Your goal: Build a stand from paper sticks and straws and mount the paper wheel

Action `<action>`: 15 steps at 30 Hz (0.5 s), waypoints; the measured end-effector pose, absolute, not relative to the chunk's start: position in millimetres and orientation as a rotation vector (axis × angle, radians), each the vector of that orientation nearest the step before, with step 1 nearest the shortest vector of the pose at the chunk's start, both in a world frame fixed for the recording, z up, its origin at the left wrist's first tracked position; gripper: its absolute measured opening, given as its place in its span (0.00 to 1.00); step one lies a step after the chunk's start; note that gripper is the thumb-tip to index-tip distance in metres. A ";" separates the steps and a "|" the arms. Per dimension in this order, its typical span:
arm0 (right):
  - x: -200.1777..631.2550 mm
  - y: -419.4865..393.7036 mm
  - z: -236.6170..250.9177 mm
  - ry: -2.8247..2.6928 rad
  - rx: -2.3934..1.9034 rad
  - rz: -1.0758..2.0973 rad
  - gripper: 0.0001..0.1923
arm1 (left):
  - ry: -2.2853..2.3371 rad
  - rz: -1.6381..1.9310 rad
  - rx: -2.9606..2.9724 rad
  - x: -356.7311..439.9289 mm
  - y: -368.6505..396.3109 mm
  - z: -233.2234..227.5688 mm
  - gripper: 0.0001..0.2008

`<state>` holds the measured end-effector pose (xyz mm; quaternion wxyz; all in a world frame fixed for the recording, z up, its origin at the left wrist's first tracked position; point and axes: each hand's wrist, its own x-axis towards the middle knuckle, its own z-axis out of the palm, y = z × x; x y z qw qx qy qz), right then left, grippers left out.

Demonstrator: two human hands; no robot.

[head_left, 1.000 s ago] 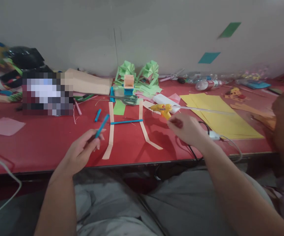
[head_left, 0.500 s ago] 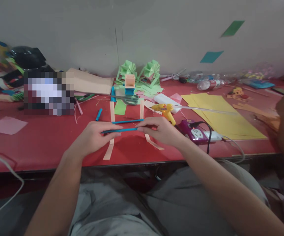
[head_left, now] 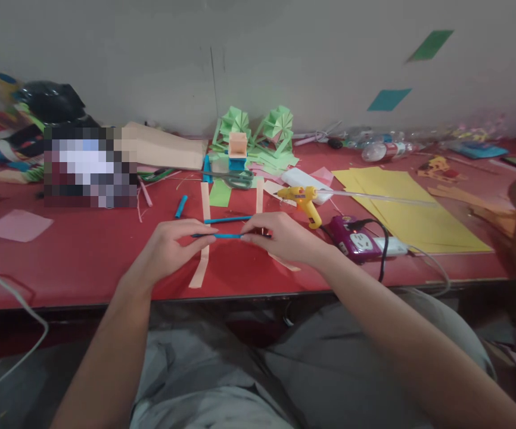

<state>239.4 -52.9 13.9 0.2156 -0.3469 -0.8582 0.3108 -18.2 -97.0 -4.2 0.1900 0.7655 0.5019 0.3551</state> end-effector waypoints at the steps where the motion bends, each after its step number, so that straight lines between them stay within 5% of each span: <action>1: 239.7 -52.1 12.6 -2.381 -0.972 0.859 0.07 | 1.435 0.998 2.136 -20.5 -99.1 -4.5 0.12; 15: 234.4 -45.9 0.4 -2.433 -0.960 0.805 0.05 | 1.436 1.029 1.986 -43.7 -148.9 -29.5 0.12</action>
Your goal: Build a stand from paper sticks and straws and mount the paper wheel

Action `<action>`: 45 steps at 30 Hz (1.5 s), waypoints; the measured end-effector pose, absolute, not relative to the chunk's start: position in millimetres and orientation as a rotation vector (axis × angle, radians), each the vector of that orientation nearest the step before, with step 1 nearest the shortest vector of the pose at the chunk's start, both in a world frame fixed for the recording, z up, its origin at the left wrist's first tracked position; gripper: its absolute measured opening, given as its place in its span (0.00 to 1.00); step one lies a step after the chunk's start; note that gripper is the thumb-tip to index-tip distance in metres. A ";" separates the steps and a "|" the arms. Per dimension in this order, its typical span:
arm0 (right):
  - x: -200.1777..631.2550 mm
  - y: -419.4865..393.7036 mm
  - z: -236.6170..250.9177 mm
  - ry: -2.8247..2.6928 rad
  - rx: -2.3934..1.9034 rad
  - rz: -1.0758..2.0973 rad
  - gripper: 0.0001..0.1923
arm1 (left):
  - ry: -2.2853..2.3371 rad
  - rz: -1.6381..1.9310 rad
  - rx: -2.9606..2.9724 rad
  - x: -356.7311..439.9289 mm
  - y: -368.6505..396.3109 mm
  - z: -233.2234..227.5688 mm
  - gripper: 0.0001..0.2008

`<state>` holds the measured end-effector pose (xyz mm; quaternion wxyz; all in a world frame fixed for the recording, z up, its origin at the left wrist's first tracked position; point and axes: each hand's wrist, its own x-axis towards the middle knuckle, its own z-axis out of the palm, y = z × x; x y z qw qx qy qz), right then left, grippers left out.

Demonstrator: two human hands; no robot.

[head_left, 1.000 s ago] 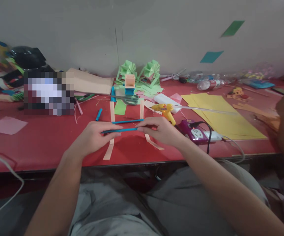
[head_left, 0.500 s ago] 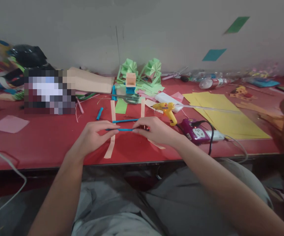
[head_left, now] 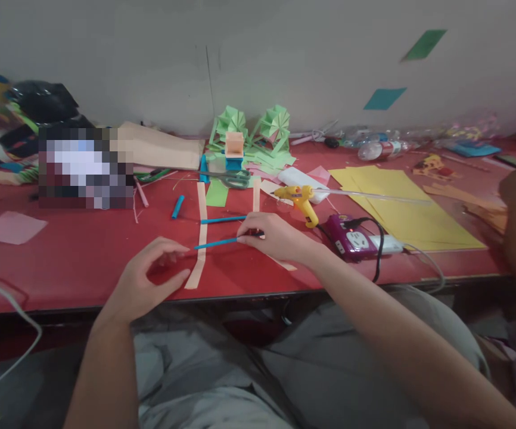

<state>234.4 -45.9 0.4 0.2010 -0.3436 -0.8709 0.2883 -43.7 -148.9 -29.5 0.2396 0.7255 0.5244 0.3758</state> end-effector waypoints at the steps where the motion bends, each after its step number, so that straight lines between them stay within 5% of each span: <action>1: 234.1 -46.0 -0.4 -2.450 -0.953 0.805 0.05 | 1.422 1.017 1.999 -43.7 -150.0 -28.5 0.13; 45: 242.8 -44.7 11.3 -2.612 -0.924 0.953 0.08 | 1.413 0.868 2.211 -22.4 -116.9 -31.7 0.13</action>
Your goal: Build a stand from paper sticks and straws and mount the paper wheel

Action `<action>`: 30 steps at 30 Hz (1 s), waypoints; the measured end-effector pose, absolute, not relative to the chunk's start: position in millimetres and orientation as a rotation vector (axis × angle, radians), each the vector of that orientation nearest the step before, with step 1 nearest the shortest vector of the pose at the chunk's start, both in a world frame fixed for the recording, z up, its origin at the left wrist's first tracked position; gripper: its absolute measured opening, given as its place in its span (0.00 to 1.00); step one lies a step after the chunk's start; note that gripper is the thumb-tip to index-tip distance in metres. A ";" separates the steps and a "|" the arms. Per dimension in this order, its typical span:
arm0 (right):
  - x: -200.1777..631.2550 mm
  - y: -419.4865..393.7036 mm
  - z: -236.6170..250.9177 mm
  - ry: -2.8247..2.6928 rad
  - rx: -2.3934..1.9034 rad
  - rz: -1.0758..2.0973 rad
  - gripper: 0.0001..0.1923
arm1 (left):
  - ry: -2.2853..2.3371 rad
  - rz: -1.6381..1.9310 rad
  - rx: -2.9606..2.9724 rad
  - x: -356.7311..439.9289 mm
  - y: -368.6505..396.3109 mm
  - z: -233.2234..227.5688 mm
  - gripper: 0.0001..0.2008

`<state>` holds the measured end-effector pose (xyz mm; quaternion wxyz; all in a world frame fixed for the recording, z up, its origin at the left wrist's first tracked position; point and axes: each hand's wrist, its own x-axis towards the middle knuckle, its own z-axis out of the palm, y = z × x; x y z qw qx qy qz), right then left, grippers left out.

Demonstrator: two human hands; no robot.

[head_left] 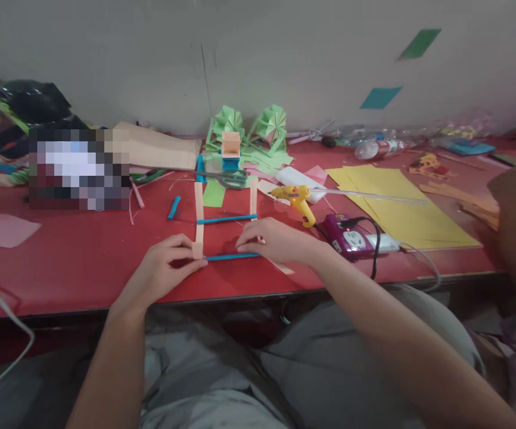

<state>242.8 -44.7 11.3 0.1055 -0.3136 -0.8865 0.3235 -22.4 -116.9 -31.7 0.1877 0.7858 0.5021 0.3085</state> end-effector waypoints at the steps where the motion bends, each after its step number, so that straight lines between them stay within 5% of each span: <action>1: 248.0 -44.9 16.0 -2.571 -0.961 0.941 0.10 | 1.419 0.873 2.203 -22.3 -117.1 -32.1 0.13; 11: 298.7 -65.2 22.7 -2.738 -1.438 0.801 0.06 | 1.476 0.893 2.145 -18.9 -119.8 -31.9 0.13; 30: 276.5 -81.5 2.1 -2.648 -1.277 0.513 0.08 | 1.455 0.935 2.188 -17.8 -118.7 -34.9 0.12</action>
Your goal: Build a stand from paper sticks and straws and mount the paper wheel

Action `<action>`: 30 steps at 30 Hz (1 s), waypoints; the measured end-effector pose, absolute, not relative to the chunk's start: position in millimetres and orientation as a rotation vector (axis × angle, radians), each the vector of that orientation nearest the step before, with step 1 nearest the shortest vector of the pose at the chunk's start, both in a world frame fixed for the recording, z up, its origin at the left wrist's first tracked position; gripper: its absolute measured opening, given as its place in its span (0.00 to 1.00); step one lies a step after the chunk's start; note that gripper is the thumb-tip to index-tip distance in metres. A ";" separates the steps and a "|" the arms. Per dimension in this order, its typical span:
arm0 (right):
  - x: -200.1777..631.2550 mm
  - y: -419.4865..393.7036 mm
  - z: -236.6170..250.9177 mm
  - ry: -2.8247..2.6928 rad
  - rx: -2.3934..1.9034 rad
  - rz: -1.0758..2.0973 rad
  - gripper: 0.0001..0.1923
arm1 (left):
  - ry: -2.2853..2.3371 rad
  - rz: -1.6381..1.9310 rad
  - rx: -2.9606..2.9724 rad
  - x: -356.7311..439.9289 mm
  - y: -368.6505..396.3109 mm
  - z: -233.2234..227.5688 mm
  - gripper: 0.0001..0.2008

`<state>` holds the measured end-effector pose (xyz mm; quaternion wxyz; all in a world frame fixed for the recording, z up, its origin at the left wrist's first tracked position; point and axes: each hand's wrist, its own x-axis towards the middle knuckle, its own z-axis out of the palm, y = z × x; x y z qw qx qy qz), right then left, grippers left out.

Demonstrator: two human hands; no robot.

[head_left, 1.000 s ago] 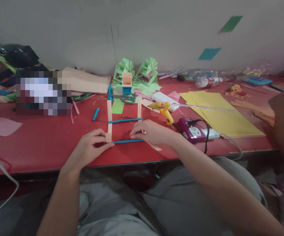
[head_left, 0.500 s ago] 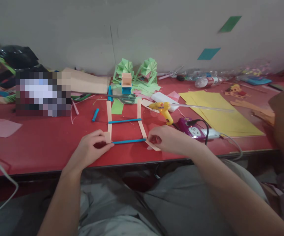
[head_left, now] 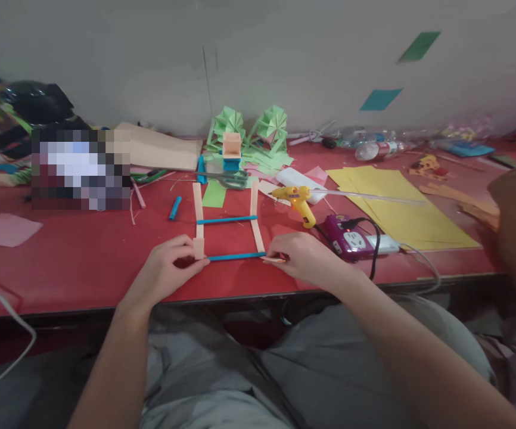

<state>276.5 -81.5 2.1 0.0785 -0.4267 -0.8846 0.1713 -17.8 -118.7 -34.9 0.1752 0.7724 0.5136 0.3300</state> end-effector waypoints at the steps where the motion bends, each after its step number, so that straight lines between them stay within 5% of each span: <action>1: 275.9 -81.7 1.8 -2.654 -1.278 0.505 0.08 | 1.454 0.933 2.190 -17.9 -118.6 -35.0 0.12; 8: 279.6 -80.5 4.2 -2.642 -1.248 0.513 0.02 | 1.453 0.921 2.185 -18.9 -118.9 -35.4 0.12; 13: 284.5 -75.8 7.3 -2.671 -1.155 0.616 0.11 | 1.462 0.916 2.178 -19.8 -119.3 -37.0 0.13; 30: 276.7 -77.0 8.8 -2.750 -1.156 0.628 0.10 | 1.442 0.881 2.166 -27.4 -127.0 -30.7 0.08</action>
